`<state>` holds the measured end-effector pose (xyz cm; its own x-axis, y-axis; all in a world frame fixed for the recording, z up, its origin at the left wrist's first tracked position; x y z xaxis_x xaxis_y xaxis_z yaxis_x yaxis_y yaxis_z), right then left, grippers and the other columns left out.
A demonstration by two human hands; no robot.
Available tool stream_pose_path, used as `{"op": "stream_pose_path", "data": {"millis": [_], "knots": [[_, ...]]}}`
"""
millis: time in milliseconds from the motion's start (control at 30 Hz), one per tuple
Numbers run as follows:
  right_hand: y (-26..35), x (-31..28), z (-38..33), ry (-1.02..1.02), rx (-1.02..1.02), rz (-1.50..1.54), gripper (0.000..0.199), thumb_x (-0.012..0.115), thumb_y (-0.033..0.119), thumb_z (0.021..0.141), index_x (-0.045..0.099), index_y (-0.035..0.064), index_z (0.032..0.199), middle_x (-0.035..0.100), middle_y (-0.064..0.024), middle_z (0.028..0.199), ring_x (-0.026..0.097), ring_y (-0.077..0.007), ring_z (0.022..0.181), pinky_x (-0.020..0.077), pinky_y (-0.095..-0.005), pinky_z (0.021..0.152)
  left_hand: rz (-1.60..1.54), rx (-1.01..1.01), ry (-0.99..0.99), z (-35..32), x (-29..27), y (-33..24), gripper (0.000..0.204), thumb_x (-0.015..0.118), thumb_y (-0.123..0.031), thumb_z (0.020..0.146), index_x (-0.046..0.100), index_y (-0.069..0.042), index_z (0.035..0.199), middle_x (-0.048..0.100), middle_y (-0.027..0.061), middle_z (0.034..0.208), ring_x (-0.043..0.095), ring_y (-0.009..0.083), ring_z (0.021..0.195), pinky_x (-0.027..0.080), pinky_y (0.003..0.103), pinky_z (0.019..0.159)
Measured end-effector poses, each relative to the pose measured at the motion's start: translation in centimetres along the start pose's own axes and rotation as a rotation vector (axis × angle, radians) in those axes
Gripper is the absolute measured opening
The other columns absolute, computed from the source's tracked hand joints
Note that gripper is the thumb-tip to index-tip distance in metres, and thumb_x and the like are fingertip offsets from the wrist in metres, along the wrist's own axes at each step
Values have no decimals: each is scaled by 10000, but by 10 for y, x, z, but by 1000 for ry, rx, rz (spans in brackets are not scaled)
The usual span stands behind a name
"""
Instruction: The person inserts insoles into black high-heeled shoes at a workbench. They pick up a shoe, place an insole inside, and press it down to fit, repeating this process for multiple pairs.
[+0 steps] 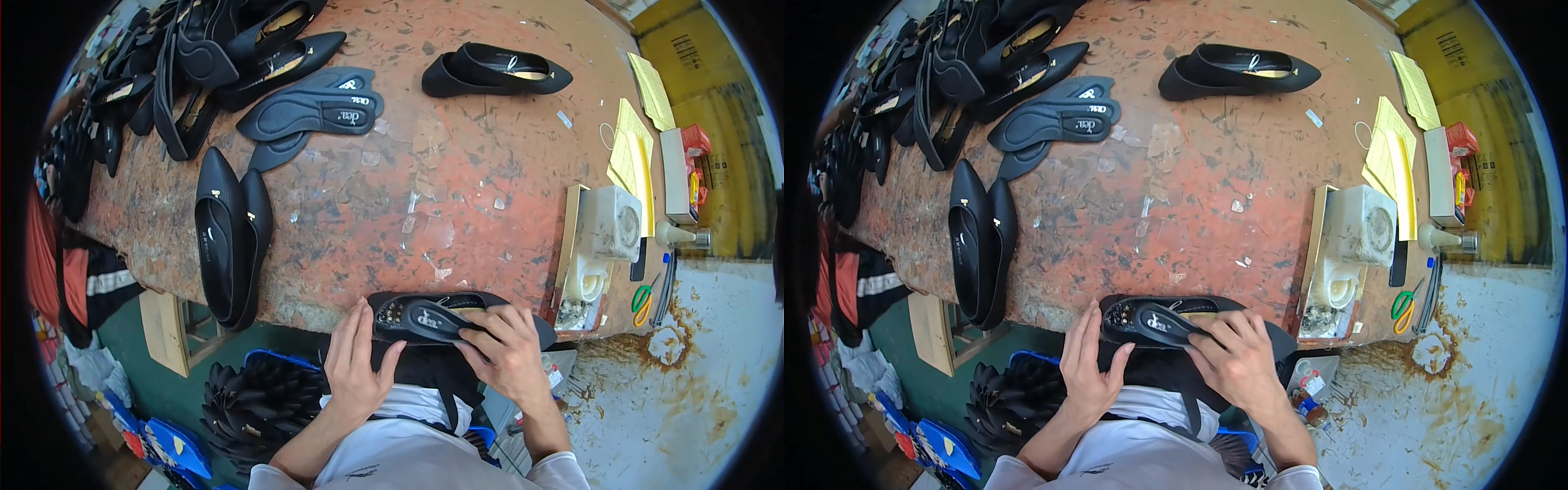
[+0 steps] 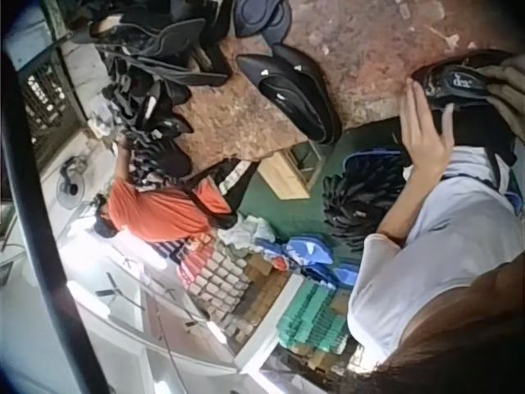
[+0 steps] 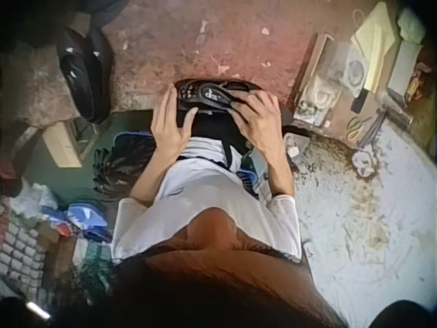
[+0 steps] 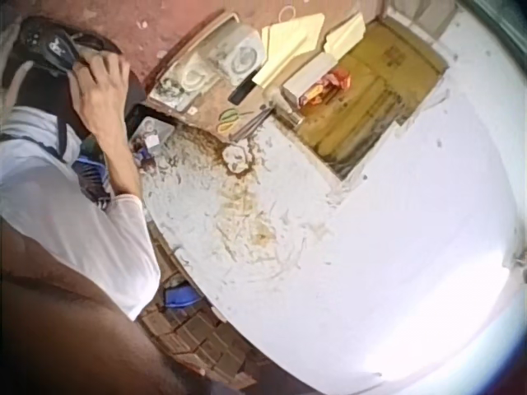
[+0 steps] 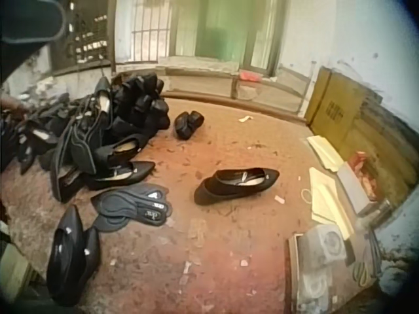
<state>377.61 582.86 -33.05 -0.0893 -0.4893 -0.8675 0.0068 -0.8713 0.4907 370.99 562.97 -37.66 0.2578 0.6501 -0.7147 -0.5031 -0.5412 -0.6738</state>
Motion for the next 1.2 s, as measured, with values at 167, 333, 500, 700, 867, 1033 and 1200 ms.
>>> {"op": "stream_pose_path", "data": {"millis": [167, 333, 500, 700, 867, 1033, 1200], "knots": [[13, 29, 17, 32, -75, 39, 193, 861, 131, 811, 806, 54, 978, 747, -43, 1220, 656, -247, 1083, 490, -439, 1003, 49, 1, 72, 0, 1, -6, 709, 825, -194, 963, 518, 137, 1510, 581, 366, 1508, 627, 523, 1336, 533, 550, 1102], [16, 43, 25, 13, -77, 80, 180, 861, 122, 810, 818, 49, 969, 751, -44, 1218, 654, -252, 1083, 492, -439, 1003, -25, -41, 120, 0, 2, -7, 626, 811, -206, 973, 571, 137, 1439, 537, 413, 1509, 614, 555, 1340, 533, 565, 1107], [14, 48, 26, 17, -59, 83, 183, 861, 116, 806, 816, 39, 965, 751, -47, 1220, 649, -255, 1072, 487, -442, 1009, 183, -38, 324, 17, 8, -19, 521, 758, -183, 976, 638, 164, 1346, 434, 397, 1603, 574, 529, 1311, 503, 565, 1110], [12, 54, 25, 16, -48, 100, 191, 877, 103, 784, 821, 53, 960, 756, -31, 1220, 646, -253, 1063, 479, -434, 1009, 279, -36, 385, 26, 20, -21, 490, 731, -176, 917, 696, 186, 1246, 401, 384, 1619, 514, 520, 1321, 490, 580, 1087], [12, 51, 27, 51, -31, 109, 314, 906, 177, 789, 797, 41, 1050, 742, -63, 1181, 635, -285, 1069, 453, -461, 1042, 326, -47, 429, 28, 27, -18, 516, 719, -189, 880, 708, 183, 1238, 408, 359, 1618, 498, 507, 1344, 481, 577, 1057], [-13, 20, 5, -38, 470, -228, 659, 987, 377, 704, 670, 38, 1172, 615, -136, 1059, 579, -351, 1048, 419, -478, 938, 353, -44, 482, 25, 31, -17, 515, 692, -187, 867, 723, 180, 1226, 430, 352, 1590, 484, 498, 1372, 462, 574, 1070], [-23, 30, 2, -22, 520, -238, 638, 986, 386, 714, 663, 41, 1143, 596, -138, 1070, 565, -351, 1042, 408, -481, 926, 359, -47, 479, 24, 29, -18, 497, 692, -174, 860, 729, 178, 1208, 434, 353, 1580, 489, 500, 1362, 454, 575, 1076]]}}
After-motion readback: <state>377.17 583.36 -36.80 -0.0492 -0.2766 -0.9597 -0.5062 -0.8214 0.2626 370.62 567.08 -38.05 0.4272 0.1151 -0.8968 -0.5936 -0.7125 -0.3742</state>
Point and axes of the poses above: each hand's wrist, its own z-axis towards the middle knuckle, its own x-axis out of the palm, y = z × x, the point moved 9 cm from there along z, towards the middle knuckle
